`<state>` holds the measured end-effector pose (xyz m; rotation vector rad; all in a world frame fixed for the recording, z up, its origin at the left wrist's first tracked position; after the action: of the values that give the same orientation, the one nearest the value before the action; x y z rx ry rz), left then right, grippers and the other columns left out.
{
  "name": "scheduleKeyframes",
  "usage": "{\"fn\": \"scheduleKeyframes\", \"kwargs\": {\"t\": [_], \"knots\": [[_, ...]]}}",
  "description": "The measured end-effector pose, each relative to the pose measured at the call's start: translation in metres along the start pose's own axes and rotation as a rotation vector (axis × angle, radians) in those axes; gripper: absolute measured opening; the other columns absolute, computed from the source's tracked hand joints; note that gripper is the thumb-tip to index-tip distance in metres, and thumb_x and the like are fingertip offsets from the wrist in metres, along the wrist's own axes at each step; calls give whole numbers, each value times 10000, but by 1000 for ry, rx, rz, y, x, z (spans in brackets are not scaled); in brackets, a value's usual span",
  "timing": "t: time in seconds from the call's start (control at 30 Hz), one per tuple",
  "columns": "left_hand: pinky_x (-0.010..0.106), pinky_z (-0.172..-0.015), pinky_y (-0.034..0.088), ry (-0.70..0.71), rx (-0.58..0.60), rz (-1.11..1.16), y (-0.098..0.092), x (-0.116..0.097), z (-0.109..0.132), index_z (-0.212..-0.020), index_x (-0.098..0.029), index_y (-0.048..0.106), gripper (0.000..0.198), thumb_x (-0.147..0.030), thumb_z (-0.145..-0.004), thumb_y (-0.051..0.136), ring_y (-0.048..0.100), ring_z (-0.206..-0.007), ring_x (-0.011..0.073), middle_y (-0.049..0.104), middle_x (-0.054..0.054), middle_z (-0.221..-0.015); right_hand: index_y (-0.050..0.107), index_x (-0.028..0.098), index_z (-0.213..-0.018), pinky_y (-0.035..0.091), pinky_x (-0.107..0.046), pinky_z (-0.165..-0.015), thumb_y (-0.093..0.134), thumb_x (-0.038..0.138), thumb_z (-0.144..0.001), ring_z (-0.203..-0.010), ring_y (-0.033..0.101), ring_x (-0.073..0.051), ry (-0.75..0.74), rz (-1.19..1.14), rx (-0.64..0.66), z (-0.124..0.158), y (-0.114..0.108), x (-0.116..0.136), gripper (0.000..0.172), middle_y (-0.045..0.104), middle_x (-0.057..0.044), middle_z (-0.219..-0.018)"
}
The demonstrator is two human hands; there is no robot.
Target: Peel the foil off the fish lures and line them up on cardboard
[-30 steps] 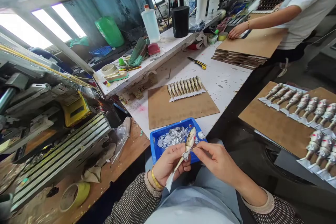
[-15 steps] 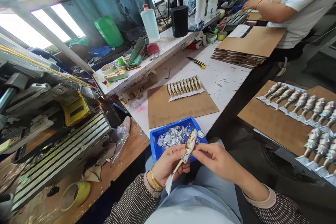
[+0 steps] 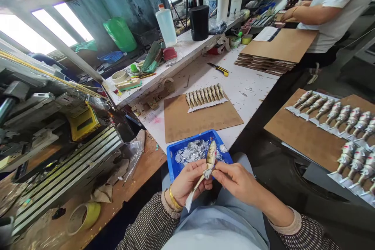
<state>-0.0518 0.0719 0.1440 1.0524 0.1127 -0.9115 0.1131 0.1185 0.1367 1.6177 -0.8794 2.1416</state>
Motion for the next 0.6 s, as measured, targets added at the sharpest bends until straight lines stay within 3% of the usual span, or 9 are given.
{"fn": "scheduleKeyframes", "kwargs": {"t": [0.27, 0.6], "knots": [[173, -573, 446, 71, -61, 10, 4, 0, -2, -934, -89, 691, 321, -337, -777, 819, 525, -601, 60, 582, 30, -762, 470, 217, -795, 292, -283, -604, 382, 599, -1003, -637, 471, -144, 105, 207, -171, 5, 17, -13, 443, 563, 12, -692], [186, -538, 424, 86, -64, -33, 4, -1, 2, -947, -96, 688, 365, -368, -752, 833, 473, -548, 61, 547, 2, -673, 401, 205, -721, 276, -282, -611, 336, 591, -1020, -629, 389, -122, 82, 131, -129, 0, 1, 0, 493, 458, 32, -668]]}}
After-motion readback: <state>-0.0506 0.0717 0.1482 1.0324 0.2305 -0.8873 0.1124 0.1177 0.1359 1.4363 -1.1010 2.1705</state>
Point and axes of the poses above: each hand's wrist, its own z-axis away from the middle knuckle, its own y-axis out of the palm, x = y × z, the point moved 2 cm from there along -z, towards the middle knuckle
